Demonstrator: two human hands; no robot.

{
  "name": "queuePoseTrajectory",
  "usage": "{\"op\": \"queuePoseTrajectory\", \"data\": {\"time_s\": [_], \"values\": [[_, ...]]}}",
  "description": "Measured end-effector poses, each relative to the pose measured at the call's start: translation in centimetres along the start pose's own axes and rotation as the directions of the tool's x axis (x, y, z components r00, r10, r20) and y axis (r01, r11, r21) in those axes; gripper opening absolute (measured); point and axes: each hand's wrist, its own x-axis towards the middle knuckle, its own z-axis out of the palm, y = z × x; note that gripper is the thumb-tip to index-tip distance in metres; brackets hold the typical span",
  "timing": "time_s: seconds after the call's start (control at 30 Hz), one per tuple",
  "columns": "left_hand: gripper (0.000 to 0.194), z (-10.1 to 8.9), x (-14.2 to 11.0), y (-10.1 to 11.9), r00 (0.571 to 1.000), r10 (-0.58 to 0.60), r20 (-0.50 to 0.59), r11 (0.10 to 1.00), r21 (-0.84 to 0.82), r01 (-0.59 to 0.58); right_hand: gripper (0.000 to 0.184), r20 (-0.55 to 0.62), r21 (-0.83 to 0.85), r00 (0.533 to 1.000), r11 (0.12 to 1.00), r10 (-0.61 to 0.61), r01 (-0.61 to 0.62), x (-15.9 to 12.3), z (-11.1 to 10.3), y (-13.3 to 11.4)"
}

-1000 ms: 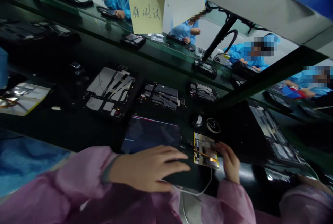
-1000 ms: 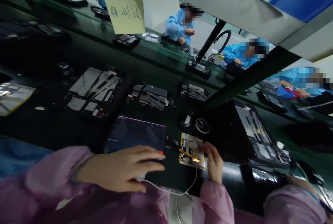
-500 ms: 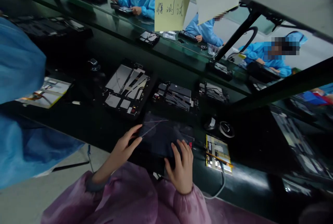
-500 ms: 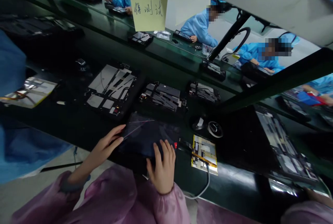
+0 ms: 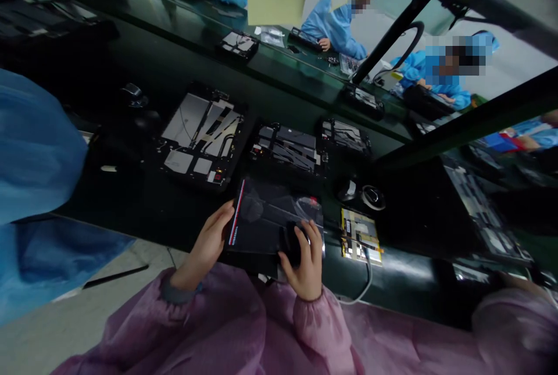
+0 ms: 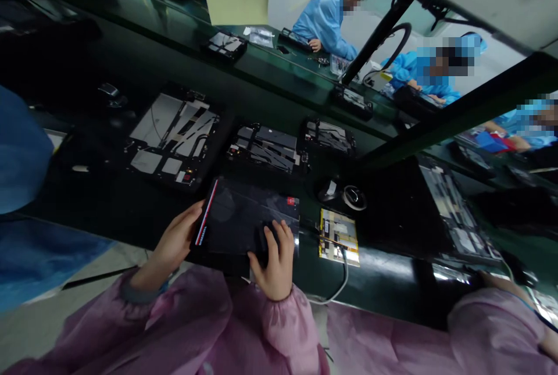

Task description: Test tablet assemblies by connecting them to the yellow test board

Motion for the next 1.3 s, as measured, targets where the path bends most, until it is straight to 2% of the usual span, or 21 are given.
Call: {"op": "queuePoseTrajectory", "data": {"time_s": [0.07, 0.2, 0.33, 0.4, 0.5, 0.57, 0.63, 0.8, 0.9, 1.0, 1.1, 1.2, 1.3], "values": [[0.05, 0.6, 0.3, 0.0, 0.999, 0.012, -0.031, 1.0, 0.026, -0.011, 0.058, -0.01, 0.015, 1.0, 1.0, 0.003, -0.003, 0.0, 0.0, 0.0], [0.051, 1.2, 0.6, 0.3, 0.996, 0.093, 0.008, 0.994, 0.06, -0.093, 0.056, -0.022, 0.044, 1.0, 0.999, 0.005, -0.004, 0.1, -0.1, -0.3], [0.055, 1.2, 0.9, 0.2, 0.997, 0.05, -0.053, 0.998, 0.034, -0.049, 0.048, -0.05, 0.065, 0.998, 0.997, 0.04, -0.037, -0.1, -0.8, -0.8], [0.057, 1.1, 1.0, 0.0, 0.994, 0.064, -0.093, 0.997, 0.041, -0.06, 0.042, -0.081, 0.064, 0.994, 0.995, 0.08, -0.075, -0.4, -1.5, -0.8], [0.057, 0.7, 1.2, -0.5, 0.989, 0.125, -0.075, 0.99, 0.076, -0.119, 0.034, -0.138, 0.052, 0.973, 0.982, 0.188, -0.182, -0.4, -3.0, -0.5], [0.053, 0.4, 1.3, -0.9, 0.984, 0.171, -0.051, 0.98, 0.108, -0.165, 0.029, -0.162, 0.052, 0.949, 0.963, 0.27, -0.264, 0.4, -4.1, -0.2], [0.05, 0.1, 1.6, -1.4, 0.973, 0.224, -0.047, 0.966, 0.14, -0.215, 0.026, -0.149, 0.067, 0.941, 0.953, 0.304, -0.297, 2.0, -5.1, 0.1], [0.051, -0.2, 2.0, -1.9, 0.952, 0.301, -0.057, 0.938, 0.2, -0.284, 0.025, -0.09, 0.128, 0.982, 0.98, 0.165, -0.153, 7.1, -6.0, -0.3], [0.05, -0.2, 2.0, -1.8, 0.952, 0.304, -0.041, 0.931, 0.226, -0.288, 0.025, -0.109, 0.136, 0.985, 0.984, 0.134, -0.119, 7.8, -5.7, -0.6], [0.048, -0.4, 1.8, -1.9, 0.959, 0.282, -0.042, 0.933, 0.247, -0.263, 0.026, -0.152, 0.099, 0.972, 0.981, 0.178, -0.164, 5.4, -5.8, -0.2], [0.048, -0.7, 1.8, -2.2, 0.965, 0.254, -0.056, 0.942, 0.241, -0.234, 0.026, -0.23, 0.008, 0.939, 0.965, 0.257, -0.262, 0.7, -6.6, 1.0], [0.049, -0.7, 1.7, -2.5, 0.971, 0.224, -0.079, 0.949, 0.246, -0.199, 0.023, -0.365, -0.103, 0.86, 0.902, 0.357, -0.419, -4.3, -7.2, 2.5], [0.048, -0.3, 1.4, -2.3, 0.966, 0.238, -0.105, 0.935, 0.293, -0.198, 0.023, -0.44, -0.167, 0.796, 0.834, 0.415, -0.527, -7.7, -6.4, 3.6]]}}
